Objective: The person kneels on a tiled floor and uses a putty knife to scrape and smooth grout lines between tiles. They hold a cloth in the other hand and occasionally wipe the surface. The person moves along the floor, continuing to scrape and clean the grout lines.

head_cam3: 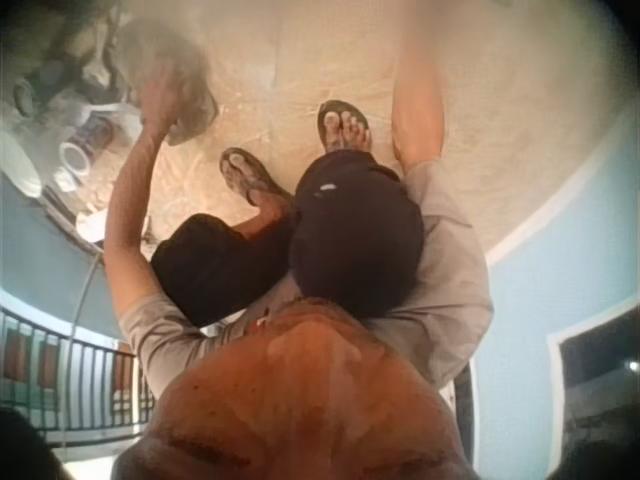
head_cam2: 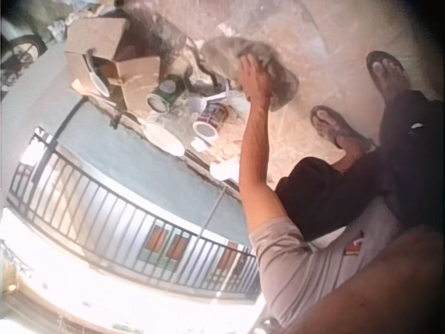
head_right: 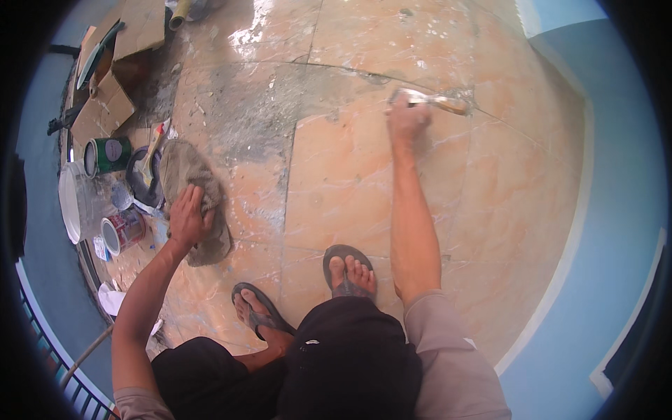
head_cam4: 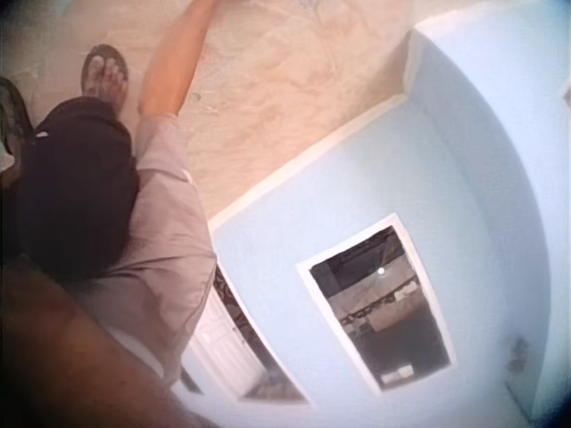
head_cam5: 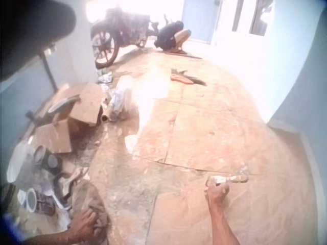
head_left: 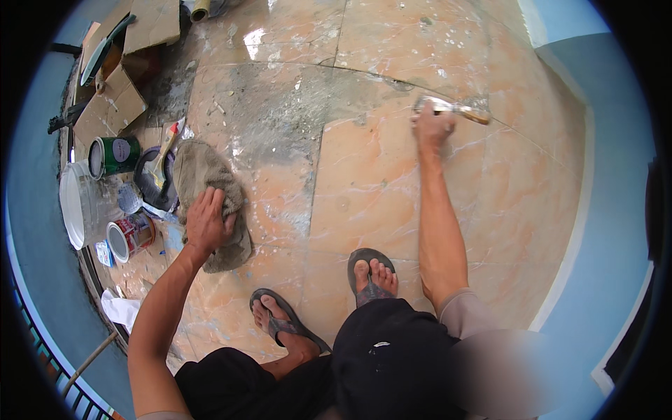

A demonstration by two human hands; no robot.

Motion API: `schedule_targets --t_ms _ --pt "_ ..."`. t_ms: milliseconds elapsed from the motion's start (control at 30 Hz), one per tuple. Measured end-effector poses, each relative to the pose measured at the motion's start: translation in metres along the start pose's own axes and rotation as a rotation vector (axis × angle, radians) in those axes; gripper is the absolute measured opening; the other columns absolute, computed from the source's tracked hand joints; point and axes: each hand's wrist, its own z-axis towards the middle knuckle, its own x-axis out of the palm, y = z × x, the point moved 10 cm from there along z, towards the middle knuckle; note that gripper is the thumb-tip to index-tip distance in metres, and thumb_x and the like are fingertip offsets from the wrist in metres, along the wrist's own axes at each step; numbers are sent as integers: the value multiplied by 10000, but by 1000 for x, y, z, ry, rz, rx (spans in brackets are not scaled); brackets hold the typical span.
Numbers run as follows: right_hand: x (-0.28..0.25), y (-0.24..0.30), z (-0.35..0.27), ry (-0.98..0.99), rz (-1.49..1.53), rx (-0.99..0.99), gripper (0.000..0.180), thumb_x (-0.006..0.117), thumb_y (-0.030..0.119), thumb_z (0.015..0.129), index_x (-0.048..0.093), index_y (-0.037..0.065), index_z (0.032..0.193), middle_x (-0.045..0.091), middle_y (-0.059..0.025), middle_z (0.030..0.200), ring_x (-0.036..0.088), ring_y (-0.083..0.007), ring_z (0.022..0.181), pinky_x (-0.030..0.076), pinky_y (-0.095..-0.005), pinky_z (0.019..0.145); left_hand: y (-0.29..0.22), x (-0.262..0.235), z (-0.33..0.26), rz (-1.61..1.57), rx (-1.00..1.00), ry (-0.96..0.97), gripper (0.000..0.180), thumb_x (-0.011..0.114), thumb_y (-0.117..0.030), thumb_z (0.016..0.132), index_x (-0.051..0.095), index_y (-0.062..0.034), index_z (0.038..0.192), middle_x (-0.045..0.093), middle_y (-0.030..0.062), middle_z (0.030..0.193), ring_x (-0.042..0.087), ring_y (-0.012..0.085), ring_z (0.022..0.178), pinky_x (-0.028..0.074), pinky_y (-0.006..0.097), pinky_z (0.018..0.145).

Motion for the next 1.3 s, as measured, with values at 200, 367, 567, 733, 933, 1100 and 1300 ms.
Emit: schedule_targets --t_ms 200,367,567,733,933,1100,1300 --pt "20 14 -11 59 16 -121 354 660 187 967 685 -78 734 731 -194 674 706 -238 492 562 -365 460 -2 -3 1 -7 18 -36 451 801 -163 740 529 -45 1080 548 166 1031 571 397 1014 489 494 841" --pt "-16 -10 14 -120 44 103 347 649 169 960 676 -100 743 722 -192 655 714 -258 499 566 -363 470 -2 -4 -1 7 22 -32 453 798 -162 743 523 -43 1083 543 173 1037 569 398 1016 483 497 837" --pt "36 20 -11 102 -6 -105 343 642 163 971 679 -88 741 719 -173 637 684 -225 470 547 -359 434 -5 -2 -1 -5 40 -43 445 794 -163 739 513 -40 1061 540 175 1034 570 405 1004 483 497 830" --pt "17 2 -2 -9 127 111 343 635 192 996 692 -70 783 723 -180 649 705 -229 500 551 -337 438 0 -2 -2 5 0 6 451 789 -175 745 516 -41 1078 539 174 1034 570 406 1004 485 495 836" --pt "65 31 -21 174 50 -36 277 656 157 983 696 -82 850 732 -155 661 751 -243 563 576 -325 482 -4 -1 2 -14 35 -21 449 788 -173 739 524 -45 1079 538 170 1028 570 404 1002 486 495 832" --pt "46 22 -13 94 169 55 265 652 146 993 688 -82 861 742 -192 739 743 -232 553 583 -341 487 -3 -2 0 1 23 4 457 794 -173 735 523 -50 1083 535 166 1025 569 400 1000 487 491 831" --pt "65 36 -6 262 4 -46 331 689 196 967 694 -63 761 725 -179 649 738 -244 546 582 -343 546 1 1 1 -35 16 26 451 765 -162 743 509 -17 1084 531 206 1034 557 440 1008 473 508 847"
